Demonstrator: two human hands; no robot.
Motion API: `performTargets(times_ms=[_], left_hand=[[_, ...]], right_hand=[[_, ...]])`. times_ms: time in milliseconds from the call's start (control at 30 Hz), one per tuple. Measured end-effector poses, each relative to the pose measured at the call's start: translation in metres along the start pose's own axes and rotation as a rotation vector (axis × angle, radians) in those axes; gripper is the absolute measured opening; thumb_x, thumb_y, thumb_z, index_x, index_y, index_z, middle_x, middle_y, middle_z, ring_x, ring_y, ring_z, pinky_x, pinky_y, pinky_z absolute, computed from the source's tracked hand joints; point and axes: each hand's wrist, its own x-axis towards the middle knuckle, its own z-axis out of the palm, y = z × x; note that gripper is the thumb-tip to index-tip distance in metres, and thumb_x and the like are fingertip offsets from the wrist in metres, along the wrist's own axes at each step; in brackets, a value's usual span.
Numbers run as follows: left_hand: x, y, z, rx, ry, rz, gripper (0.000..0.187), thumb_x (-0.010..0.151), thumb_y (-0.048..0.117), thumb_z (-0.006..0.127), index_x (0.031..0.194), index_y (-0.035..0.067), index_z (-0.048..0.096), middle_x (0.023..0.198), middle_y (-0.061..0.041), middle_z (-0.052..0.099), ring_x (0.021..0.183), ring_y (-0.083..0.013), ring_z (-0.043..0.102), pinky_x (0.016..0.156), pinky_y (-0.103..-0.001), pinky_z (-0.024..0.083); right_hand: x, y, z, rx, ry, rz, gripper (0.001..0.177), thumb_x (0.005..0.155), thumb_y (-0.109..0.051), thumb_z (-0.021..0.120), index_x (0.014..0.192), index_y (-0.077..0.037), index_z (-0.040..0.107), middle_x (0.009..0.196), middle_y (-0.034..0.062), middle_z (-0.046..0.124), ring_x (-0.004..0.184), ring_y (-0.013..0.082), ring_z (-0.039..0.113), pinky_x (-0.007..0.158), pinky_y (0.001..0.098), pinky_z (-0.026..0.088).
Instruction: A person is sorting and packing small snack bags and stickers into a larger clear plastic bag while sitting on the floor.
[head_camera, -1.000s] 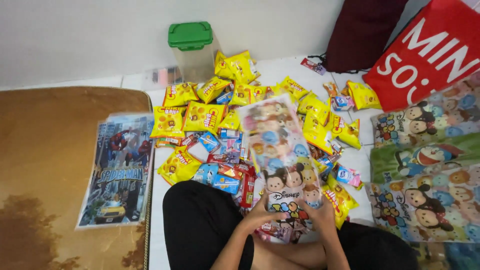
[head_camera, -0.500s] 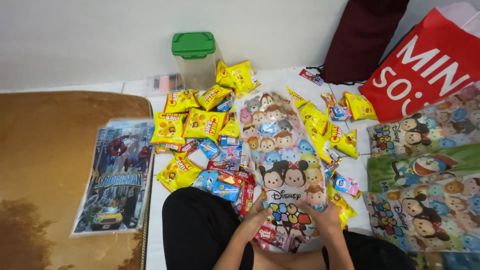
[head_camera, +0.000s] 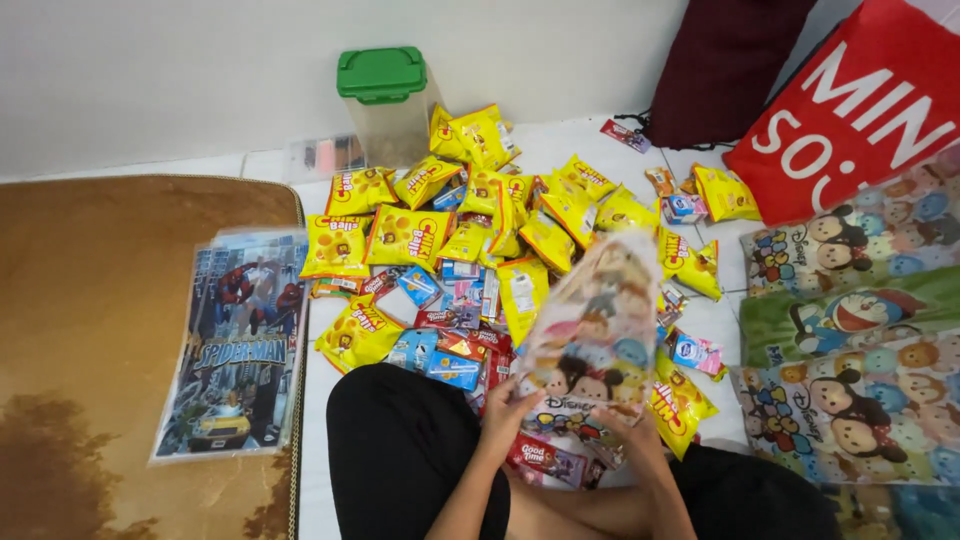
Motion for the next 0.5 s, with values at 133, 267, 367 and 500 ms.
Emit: performTargets(times_ms=[133, 267, 367, 500], left_hand=[[0.02, -0.047, -0.019, 0.202, 0.056, 0.272, 0.027, 0.08, 0.002, 0.074, 0.106, 0.005, 0.078, 0.106, -0.008, 0.077, 0.101, -0.0201, 0.071, 0.089, -0.032, 0.056], [0.029, -0.057, -0.028, 0.157, 0.096, 0.096, 0.024, 0.087, 0.004, 0.055, 0.098, 0.008, 0.076, 0.098, -0.006, 0.079, 0.096, -0.0214, 0.073, 0.091, -0.031, 0.056], [0.006, -0.015, -0.012, -0.018, 0.271, -0.199, 0.067, 0.065, 0.028, 0.091, 0.124, 0.006, 0.07, 0.107, -0.012, 0.076, 0.091, -0.0221, 0.07, 0.086, -0.034, 0.055], [0.006, -0.025, -0.018, -0.104, 0.168, -0.133, 0.05, 0.079, 0.022, 0.085, 0.121, 0.009, 0.061, 0.101, -0.007, 0.073, 0.072, -0.0119, 0.063, 0.05, -0.021, 0.045]], right_hand=[[0.006, 0.007, -0.002, 0.031, -0.022, -0.034, 0.058, 0.077, -0.005, 0.079, 0.132, -0.008, 0.059, 0.119, 0.0161, 0.07, 0.104, 0.0341, 0.068, 0.066, 0.047, 0.062], [0.018, 0.021, -0.012, -0.051, 0.009, -0.067, 0.034, 0.081, -0.011, 0.077, 0.113, 0.0, 0.075, 0.104, 0.0168, 0.078, 0.089, 0.0311, 0.073, 0.062, 0.0436, 0.062], [0.03, 0.038, -0.024, -0.214, -0.062, -0.249, 0.029, 0.091, -0.031, 0.073, 0.078, -0.005, 0.078, 0.075, 0.0075, 0.076, 0.069, 0.018, 0.067, 0.061, 0.0338, 0.049], [0.041, 0.051, -0.027, -0.193, -0.026, -0.325, 0.037, 0.095, -0.037, 0.07, 0.072, -0.01, 0.063, 0.063, 0.0006, 0.055, 0.058, 0.0136, 0.049, 0.055, 0.0295, 0.036]])
